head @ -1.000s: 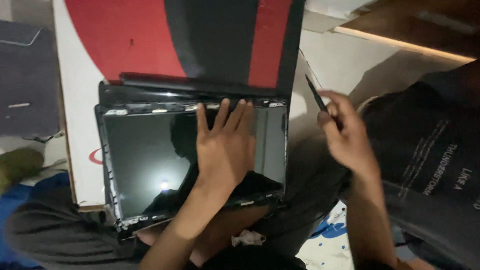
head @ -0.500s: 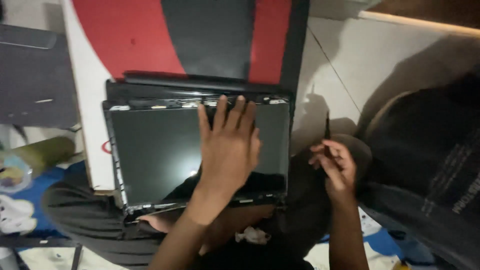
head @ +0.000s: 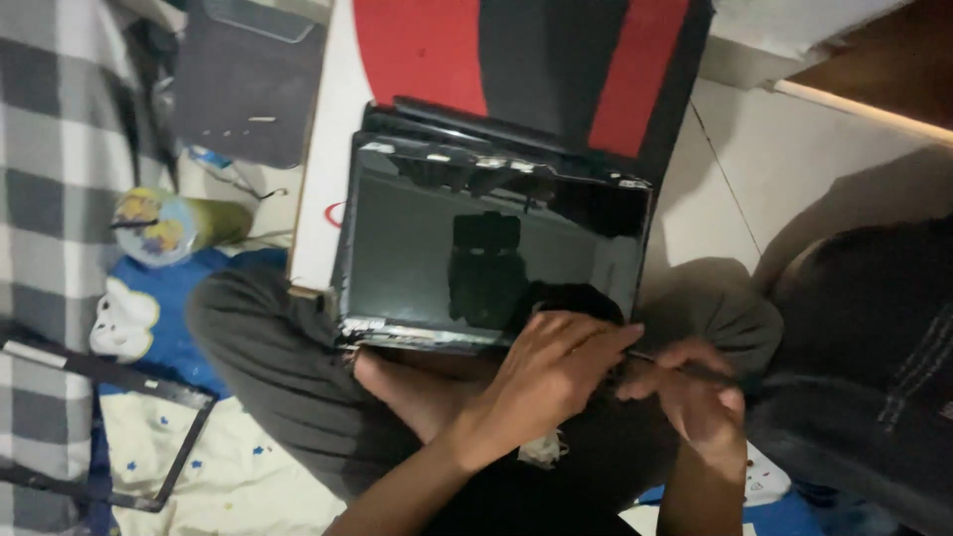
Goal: The person uses a screwdriver to remove screws from the bezel of a laptop screen assembly. They place the screws on a nearby surface and continue unscrewing multiple fasteners around the frame.
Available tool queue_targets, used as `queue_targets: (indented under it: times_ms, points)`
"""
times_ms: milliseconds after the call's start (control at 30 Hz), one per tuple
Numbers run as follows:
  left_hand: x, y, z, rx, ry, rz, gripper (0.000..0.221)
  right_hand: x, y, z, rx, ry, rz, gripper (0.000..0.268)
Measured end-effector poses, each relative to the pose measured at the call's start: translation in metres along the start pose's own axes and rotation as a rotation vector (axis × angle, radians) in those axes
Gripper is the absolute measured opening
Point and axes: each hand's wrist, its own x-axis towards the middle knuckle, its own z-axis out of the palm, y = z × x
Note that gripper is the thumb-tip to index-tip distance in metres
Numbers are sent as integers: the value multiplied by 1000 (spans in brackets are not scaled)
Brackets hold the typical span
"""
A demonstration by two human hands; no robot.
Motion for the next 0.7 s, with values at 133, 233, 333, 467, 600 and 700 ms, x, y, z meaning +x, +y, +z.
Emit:
queue_targets:
  times_ms: [133,233,333,467,600,700]
  points:
    - [-35,0,-15,-31,-21,-92,40,15,7,39,-438,87,-34,27]
    - [-65,-10,-13,-157,173,-159,44,22,20,64,-387,215,-96,26]
    - [-93,-26,-19,-181,72,-200,45,25,27,86,-358,78,-111,33]
    - [-118,-13,-38,-266,25,-249,20,11,32,91,-637,-70,-124,29]
    - [-144,-6,-37,-401,-108,-426,30,-4,29,139,-713,-247,-41,36]
    - [-172,-28,-16,-433,-294,-432,32,-22,35,132,-727,-312,81,37]
